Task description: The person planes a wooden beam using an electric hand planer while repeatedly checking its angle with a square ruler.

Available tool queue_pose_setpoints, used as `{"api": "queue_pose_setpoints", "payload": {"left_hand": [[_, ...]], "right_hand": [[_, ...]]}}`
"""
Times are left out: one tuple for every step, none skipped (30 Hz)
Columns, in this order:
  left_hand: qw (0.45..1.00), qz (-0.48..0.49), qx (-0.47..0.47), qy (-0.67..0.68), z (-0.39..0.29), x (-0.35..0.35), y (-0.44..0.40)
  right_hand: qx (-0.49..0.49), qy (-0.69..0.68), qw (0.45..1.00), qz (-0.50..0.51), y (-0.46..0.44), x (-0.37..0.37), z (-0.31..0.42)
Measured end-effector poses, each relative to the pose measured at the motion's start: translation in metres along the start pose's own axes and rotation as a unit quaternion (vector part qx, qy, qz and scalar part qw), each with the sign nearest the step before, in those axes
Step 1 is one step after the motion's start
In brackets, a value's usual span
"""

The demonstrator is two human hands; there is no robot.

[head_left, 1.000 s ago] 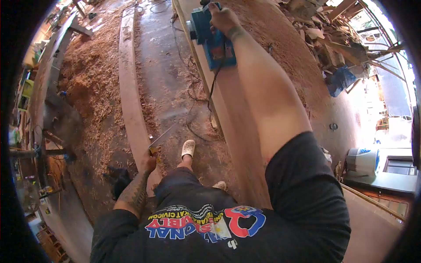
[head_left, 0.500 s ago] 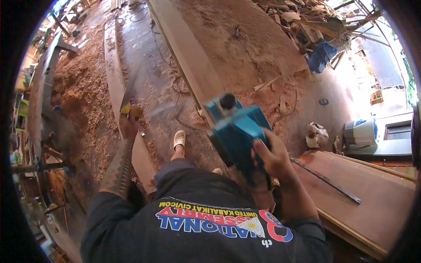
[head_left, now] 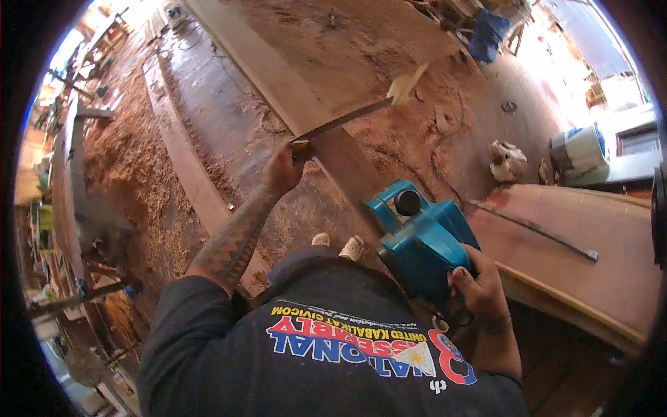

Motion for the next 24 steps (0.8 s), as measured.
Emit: {"api": "queue_pose_setpoints", "payload": {"left_hand": [[1.000,-0.009,0.001,-0.027,-0.004,0.000,0.001],[0.998,-0.021,0.002,-0.054,-0.005,0.000,0.000],[0.999,-0.037,0.008,-0.016,0.003,0.006,-0.001],[0.998,-0.052,0.010,0.020,0.015,0.014,-0.002],[0.996,-0.068,0.011,0.056,0.027,0.021,0.000],[0.998,-0.060,0.013,0.030,0.027,0.022,0.001],[0.998,-0.054,0.016,0.004,0.022,0.019,-0.001],[0.998,-0.049,0.021,-0.023,0.016,0.017,-0.002],[0.998,-0.060,0.023,-0.025,0.013,0.017,0.000],[0.997,-0.072,0.026,-0.027,0.008,0.016,0.000],[0.995,-0.086,0.030,-0.030,0.005,0.016,0.001],[0.995,-0.083,0.048,-0.028,0.007,0.016,0.000],[0.994,-0.080,0.066,-0.025,0.011,0.016,0.000],[0.993,-0.078,0.083,-0.023,0.014,0.018,0.001],[0.994,-0.088,0.067,-0.025,0.013,0.019,-0.002],[0.993,-0.099,0.052,-0.027,0.011,0.020,-0.001],[0.993,-0.111,0.036,-0.029,0.009,0.021,0.000],[0.992,-0.115,0.027,-0.039,0.006,0.021,0.000],[0.992,-0.116,0.020,-0.050,0.003,0.020,0.000],[0.991,-0.115,0.015,-0.062,0.000,0.020,-0.001],[0.990,-0.114,0.037,-0.068,0.001,0.022,-0.003],[0.989,-0.111,0.060,-0.073,0.013,0.025,-0.003],[0.988,-0.106,0.082,-0.078,0.023,0.028,-0.002],[0.986,-0.110,0.067,-0.101,0.045,0.032,-0.002]], "right_hand": [[0.006,-0.011,1.000,-0.005,0.008,0.001,-0.005],[0.012,-0.021,1.000,-0.010,0.013,0.003,-0.007],[0.010,-0.026,1.000,-0.015,0.017,0.005,-0.006],[0.011,-0.031,0.999,-0.018,0.020,0.008,-0.004],[0.011,-0.037,0.999,-0.020,0.024,0.011,-0.005],[0.014,-0.040,0.999,-0.022,0.027,0.015,-0.007],[0.015,-0.042,0.999,-0.023,0.028,0.018,-0.010],[0.013,-0.044,0.999,-0.024,0.031,0.020,-0.012],[0.024,-0.049,0.998,-0.020,0.033,0.021,-0.014],[0.033,-0.053,0.998,-0.016,0.036,0.022,-0.015],[0.040,-0.057,0.998,-0.011,0.039,0.022,-0.017],[0.036,-0.065,0.997,-0.005,0.040,0.022,-0.020],[0.032,-0.072,0.997,0.002,0.043,0.022,-0.025],[0.028,-0.079,0.996,0.009,0.048,0.022,-0.031],[0.026,-0.083,0.996,0.008,0.050,0.019,-0.033],[0.023,-0.087,0.996,0.008,0.054,0.019,-0.036],[0.020,-0.090,0.996,0.008,0.058,0.016,-0.041],[0.008,-0.076,0.997,0.011,0.062,0.011,-0.045],[-0.005,-0.065,0.998,0.014,0.067,0.006,-0.052],[-0.018,-0.056,0.998,0.014,0.073,0.001,-0.060],[-0.013,-0.057,0.998,0.022,0.079,-0.004,-0.066],[-0.006,-0.060,0.998,0.029,0.087,-0.010,-0.070],[0.002,-0.062,0.997,0.035,0.094,-0.014,-0.074],[0.001,-0.061,0.997,0.036,0.099,-0.017,-0.080]]}}
Point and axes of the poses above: each hand's wrist, its own y-axis away from the middle knuckle, its own x-axis out of the palm, z = x × y, the point moved 4 cm from there along -y, towards the middle knuckle, and after that the axes turned 3 degrees about x, right-handed, at the moved point
